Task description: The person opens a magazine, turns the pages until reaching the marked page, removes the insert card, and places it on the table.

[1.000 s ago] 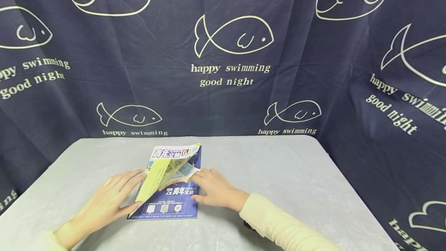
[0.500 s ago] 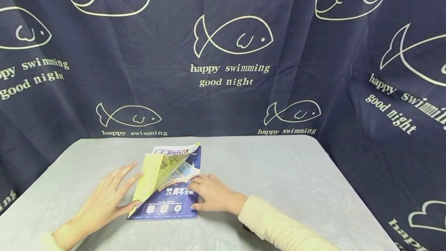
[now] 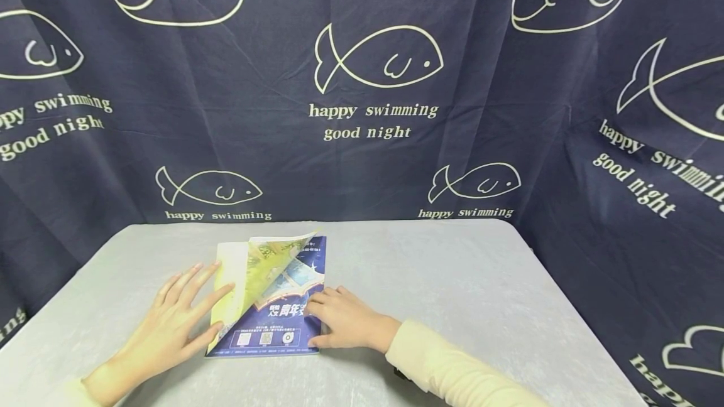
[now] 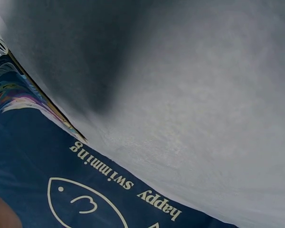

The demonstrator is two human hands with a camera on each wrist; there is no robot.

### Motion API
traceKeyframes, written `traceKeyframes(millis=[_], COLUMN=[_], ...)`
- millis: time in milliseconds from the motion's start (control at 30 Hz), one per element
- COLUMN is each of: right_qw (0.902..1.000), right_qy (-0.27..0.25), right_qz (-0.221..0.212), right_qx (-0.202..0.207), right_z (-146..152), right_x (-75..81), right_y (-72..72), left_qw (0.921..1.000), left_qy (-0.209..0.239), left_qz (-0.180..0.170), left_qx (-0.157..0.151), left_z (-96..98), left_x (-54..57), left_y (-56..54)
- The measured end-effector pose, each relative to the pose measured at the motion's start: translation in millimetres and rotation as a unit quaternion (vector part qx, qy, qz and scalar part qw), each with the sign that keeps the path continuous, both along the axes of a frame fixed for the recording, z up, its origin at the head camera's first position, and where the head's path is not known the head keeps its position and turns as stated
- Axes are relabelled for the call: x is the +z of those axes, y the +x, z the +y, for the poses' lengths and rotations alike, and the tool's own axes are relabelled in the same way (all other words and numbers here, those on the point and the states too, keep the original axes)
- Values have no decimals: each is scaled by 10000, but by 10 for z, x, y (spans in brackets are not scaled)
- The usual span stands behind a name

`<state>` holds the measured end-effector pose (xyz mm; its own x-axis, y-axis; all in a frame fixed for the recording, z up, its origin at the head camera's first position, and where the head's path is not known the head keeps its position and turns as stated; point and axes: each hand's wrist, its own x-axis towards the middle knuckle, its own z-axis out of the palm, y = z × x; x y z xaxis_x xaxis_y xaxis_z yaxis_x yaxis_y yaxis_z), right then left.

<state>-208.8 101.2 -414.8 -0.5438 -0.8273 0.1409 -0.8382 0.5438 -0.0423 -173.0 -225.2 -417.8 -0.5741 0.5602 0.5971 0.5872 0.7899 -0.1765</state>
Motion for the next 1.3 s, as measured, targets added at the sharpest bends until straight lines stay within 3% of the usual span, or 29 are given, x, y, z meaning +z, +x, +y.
traceKeyframes(millis=[733, 1300], right_qw=[9996, 9998], right_qy=[88, 122], right_qz=[236, 104], right_qx=[157, 105], right_z=[-11, -19], right_x=[-9, 26], right_y=[35, 58], left_qw=[9957, 9988], left_qy=[-857, -460], left_qz=[-108, -9], left_qx=[-331, -142], left_z=[-53, -70], left_x=[29, 9], left_y=[-60, -57])
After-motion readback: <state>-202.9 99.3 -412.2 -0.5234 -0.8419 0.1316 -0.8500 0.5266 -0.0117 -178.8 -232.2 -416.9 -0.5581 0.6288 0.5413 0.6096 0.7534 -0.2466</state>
